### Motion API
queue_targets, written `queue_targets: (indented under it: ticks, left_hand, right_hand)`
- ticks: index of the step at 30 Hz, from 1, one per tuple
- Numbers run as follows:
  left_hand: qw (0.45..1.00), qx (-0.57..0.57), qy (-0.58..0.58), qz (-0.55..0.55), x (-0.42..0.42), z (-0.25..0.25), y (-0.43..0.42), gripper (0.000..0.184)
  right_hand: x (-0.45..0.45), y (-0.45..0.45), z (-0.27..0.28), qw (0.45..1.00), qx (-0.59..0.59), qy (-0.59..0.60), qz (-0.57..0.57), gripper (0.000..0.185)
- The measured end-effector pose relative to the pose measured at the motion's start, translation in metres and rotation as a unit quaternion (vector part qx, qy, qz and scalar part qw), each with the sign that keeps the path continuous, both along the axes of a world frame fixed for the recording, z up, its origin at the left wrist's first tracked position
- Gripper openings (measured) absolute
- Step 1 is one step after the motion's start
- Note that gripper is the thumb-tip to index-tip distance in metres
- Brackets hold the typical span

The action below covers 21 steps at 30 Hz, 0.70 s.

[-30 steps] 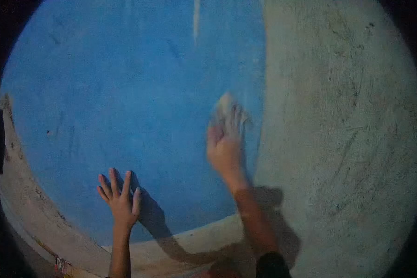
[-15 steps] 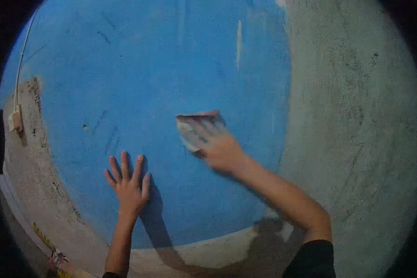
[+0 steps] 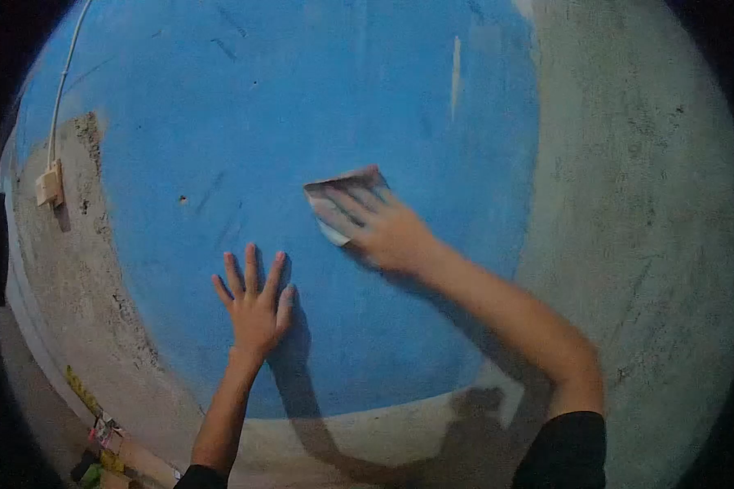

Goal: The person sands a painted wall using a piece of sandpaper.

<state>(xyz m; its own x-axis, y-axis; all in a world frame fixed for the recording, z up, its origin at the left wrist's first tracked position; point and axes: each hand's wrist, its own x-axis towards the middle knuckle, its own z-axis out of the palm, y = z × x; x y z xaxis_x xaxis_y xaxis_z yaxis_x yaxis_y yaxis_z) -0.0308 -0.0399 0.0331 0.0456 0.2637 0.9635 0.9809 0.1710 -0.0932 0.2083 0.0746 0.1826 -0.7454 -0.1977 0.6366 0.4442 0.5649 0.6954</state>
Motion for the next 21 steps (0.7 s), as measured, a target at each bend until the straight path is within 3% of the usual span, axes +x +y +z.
queue_targets:
  ticks: [2, 5, 8, 11, 12, 15, 16, 19, 21]
  left_hand:
    - [1.0, -0.004, -0.002, -0.003, 0.002, -0.002, -0.001, 0.055]
    - [1.0, -0.004, -0.004, -0.007, 0.001, -0.002, -0.002, 0.055]
    - [0.999, -0.025, -0.024, -0.007, 0.005, -0.001, -0.004, 0.055]
    - [0.999, -0.03, -0.017, 0.0, 0.004, -0.001, -0.004, 0.056]
    - [0.999, -0.028, -0.017, 0.001, 0.004, 0.0, -0.005, 0.056]
    - [0.999, -0.035, -0.023, 0.0, 0.005, 0.0, -0.006, 0.057]
    - [0.999, -0.042, -0.031, 0.0, 0.006, -0.001, -0.007, 0.058]
    - [0.997, -0.065, -0.049, -0.002, 0.003, -0.003, -0.01, 0.062]
    - [0.996, -0.072, -0.058, 0.001, 0.002, -0.007, -0.01, 0.063]
  right_hand:
    - [0.011, 0.003, 0.038, 0.999, 0.042, -0.018, 0.027, 0.07]
    - [-0.019, -0.002, 0.049, 0.966, -0.027, 0.248, 0.071, 0.067]
    - [-0.036, -0.011, -0.007, 0.998, 0.004, -0.036, 0.048, 0.054]
    - [-0.028, -0.017, 0.038, 0.992, -0.026, 0.011, 0.122, 0.051]
    - [-0.031, -0.011, 0.054, 0.989, -0.095, 0.085, 0.08, 0.053]
    - [-0.055, -0.017, 0.04, 0.977, -0.098, 0.184, 0.033, 0.058]
    - [-0.062, -0.017, 0.019, 0.987, -0.012, 0.122, 0.106, 0.045]
    - [-0.05, -0.01, 0.017, 0.984, 0.047, -0.076, 0.156, 0.05]
    - [-0.039, -0.011, 0.058, 0.989, 0.011, 0.078, 0.129, 0.057]
